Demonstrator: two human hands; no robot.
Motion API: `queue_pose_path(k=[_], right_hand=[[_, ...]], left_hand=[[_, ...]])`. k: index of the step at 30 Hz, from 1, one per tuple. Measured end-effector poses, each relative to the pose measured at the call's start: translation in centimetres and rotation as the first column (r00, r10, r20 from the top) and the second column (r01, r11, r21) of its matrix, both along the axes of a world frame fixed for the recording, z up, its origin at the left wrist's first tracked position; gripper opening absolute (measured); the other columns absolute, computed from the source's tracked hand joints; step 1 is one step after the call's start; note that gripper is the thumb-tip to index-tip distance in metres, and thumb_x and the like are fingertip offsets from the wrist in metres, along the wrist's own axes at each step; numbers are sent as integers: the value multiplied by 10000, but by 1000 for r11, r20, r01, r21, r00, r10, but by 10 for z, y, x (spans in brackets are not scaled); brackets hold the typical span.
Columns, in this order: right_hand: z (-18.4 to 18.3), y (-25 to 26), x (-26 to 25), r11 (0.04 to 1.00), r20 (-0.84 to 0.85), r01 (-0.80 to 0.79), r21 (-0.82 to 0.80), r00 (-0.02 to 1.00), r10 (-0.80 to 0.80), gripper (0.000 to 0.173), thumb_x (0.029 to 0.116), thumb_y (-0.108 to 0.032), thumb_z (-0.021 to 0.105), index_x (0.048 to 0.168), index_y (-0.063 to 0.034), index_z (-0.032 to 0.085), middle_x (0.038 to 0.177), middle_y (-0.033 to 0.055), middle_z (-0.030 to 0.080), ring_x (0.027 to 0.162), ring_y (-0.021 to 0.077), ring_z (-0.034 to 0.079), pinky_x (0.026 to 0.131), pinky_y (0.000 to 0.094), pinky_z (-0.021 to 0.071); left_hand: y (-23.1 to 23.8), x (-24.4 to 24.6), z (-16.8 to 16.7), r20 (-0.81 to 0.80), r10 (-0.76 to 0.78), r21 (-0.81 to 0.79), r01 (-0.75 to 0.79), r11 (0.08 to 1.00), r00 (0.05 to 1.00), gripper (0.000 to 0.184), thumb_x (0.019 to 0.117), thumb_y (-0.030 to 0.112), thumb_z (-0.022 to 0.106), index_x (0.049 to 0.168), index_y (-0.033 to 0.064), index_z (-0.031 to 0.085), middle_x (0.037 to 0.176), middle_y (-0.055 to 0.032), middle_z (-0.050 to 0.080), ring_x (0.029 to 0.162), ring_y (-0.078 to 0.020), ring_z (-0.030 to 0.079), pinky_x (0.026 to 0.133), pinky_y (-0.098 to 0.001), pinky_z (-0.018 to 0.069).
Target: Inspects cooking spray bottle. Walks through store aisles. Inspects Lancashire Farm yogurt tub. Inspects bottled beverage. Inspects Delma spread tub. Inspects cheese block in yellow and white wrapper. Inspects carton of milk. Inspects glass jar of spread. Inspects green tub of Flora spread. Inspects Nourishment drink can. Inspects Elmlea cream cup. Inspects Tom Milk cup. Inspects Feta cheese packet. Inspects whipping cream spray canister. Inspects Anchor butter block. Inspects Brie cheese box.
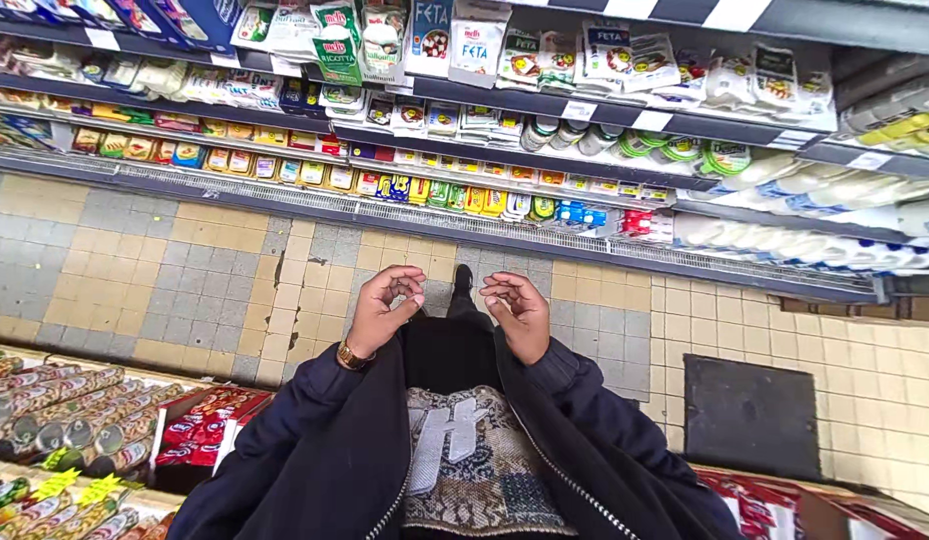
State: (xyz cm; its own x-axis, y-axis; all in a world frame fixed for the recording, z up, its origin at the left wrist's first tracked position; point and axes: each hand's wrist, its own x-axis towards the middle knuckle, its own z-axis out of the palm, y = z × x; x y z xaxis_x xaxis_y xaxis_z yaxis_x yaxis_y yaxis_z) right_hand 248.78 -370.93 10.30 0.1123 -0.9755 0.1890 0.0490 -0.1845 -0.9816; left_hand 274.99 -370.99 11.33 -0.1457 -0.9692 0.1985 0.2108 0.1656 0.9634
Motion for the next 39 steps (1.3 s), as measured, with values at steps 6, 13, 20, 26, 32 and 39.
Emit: queue_pose_path(k=[6,13,20,26,32,39], right_hand=[[-1,9,-4,999,-22,33,9,999,-32,347,935,-52,647,1249,82,583,1188,158,691,975,205,715,857,355,618],[-2,6,-9,998,-32,62,13,998,-62,357,936,-72,657,1253,75,585,1184,144,700,963,186,717,839,341,617],[-6,-17,-22,997,-18,74,31,997,-73,349,941,-76,659,1245,80,590,1182,158,698,957,201,722,838,347,624],[-3,-58,-39,998,-29,63,26,998,-62,346,941,-78,654,1244,77,591,1138,129,716,949,173,723,837,335,621],[1,-108,-65,999,-24,44,4,999,-44,347,947,-95,656,1245,74,597,1135,126,719,945,170,721,824,330,619],[2,-157,-99,1000,-23,23,1,999,-23,341,949,-107,657,1234,72,606,1125,115,722,939,160,722,841,329,620]], left_hand=[[-2,-6,-4,-23,-49,16,49,999,999,357,937,53,670,1267,-58,593,1183,-131,677,974,-173,686,859,-333,592],[-14,-11,-8,-19,-68,32,68,997,998,363,928,44,677,1262,-67,589,1194,-142,671,988,-189,686,865,-344,593],[-49,-20,-13,-27,-53,86,55,995,998,388,918,39,697,1267,-71,571,1248,-171,656,1063,-251,689,911,-387,598],[-112,-32,-11,18,-2,96,0,995,1000,419,907,53,706,1283,-67,569,1265,-177,648,1134,-285,663,924,-419,592],[-202,-51,1,123,91,117,-106,988,988,402,904,6,672,1292,-38,577,1295,-171,647,1175,-287,650,969,-441,576],[-314,-65,10,361,127,92,-170,981,924,499,958,69,630,1441,75,504,1461,-124,545,1214,-264,629,944,-445,576]])
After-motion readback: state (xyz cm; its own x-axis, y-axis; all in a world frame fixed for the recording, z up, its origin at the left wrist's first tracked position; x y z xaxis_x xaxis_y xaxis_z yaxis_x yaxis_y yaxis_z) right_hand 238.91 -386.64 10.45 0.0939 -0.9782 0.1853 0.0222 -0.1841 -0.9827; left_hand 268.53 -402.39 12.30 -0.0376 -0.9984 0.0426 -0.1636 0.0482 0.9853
